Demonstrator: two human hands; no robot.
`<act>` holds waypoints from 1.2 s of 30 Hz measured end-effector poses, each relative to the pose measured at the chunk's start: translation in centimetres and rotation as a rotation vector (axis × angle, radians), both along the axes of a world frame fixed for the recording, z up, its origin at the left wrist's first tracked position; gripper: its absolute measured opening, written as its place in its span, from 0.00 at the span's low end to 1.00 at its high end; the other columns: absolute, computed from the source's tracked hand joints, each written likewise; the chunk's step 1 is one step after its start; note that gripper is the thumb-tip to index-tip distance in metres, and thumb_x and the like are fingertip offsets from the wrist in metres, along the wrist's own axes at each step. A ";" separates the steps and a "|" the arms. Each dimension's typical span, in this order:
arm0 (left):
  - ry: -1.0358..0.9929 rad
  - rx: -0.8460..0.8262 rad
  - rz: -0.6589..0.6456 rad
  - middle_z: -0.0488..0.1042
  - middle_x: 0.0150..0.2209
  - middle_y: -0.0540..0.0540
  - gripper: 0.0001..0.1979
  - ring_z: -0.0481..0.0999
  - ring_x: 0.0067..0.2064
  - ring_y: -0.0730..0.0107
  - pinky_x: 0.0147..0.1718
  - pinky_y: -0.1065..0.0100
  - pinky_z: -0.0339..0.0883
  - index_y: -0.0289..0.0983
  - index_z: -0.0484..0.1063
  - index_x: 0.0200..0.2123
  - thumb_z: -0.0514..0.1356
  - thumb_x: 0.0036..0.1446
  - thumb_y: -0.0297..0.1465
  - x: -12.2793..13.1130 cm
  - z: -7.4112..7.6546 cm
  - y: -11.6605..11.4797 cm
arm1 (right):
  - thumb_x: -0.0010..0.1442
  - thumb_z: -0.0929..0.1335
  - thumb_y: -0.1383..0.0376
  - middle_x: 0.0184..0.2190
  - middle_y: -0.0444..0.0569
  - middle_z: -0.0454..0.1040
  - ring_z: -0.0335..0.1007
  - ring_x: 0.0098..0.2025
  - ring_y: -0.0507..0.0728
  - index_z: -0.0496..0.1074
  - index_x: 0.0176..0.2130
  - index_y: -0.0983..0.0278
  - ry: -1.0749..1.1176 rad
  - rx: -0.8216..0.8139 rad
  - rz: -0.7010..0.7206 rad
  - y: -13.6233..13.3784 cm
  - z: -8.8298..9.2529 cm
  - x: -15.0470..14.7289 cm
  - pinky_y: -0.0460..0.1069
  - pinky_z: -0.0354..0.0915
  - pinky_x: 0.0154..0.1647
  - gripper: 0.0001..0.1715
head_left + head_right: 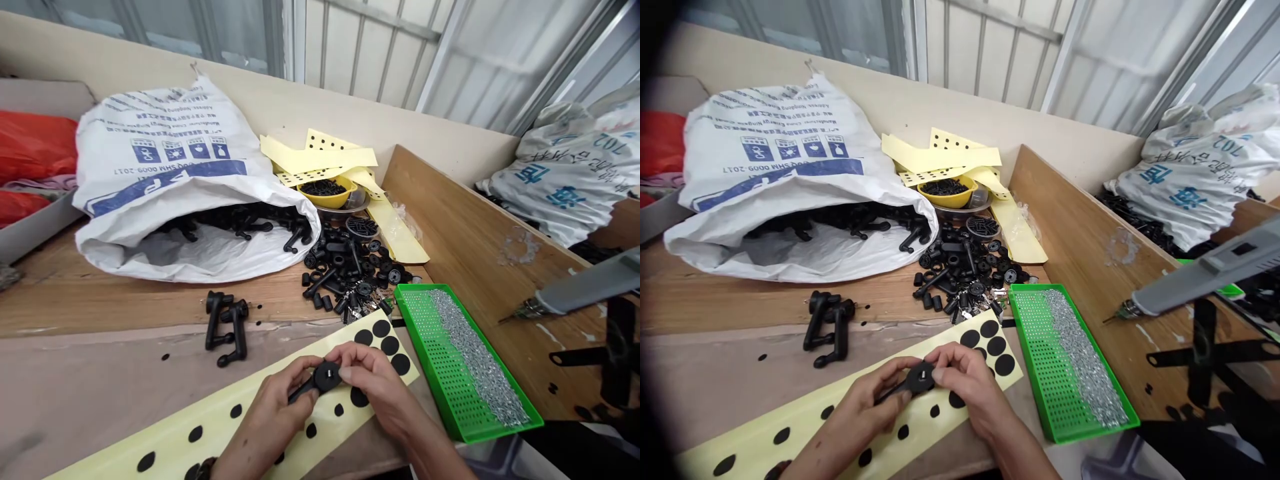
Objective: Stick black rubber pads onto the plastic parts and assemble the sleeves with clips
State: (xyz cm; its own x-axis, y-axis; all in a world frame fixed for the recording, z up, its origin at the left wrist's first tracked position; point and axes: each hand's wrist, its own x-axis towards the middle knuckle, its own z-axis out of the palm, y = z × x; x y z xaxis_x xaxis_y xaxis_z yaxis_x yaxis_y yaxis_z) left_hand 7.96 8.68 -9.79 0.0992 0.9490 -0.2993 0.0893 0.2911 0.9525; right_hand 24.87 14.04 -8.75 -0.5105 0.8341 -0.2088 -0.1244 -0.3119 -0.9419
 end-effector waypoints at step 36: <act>0.140 0.069 -0.021 0.71 0.27 0.52 0.17 0.66 0.25 0.72 0.25 0.73 0.60 0.38 0.68 0.48 0.51 0.56 0.35 0.0 1.6 -0.6 | 0.45 0.70 0.65 0.33 0.47 0.71 0.62 0.34 0.54 0.67 0.23 0.64 -0.048 -0.006 0.022 0.2 0.1 0.0 0.46 0.56 0.35 0.07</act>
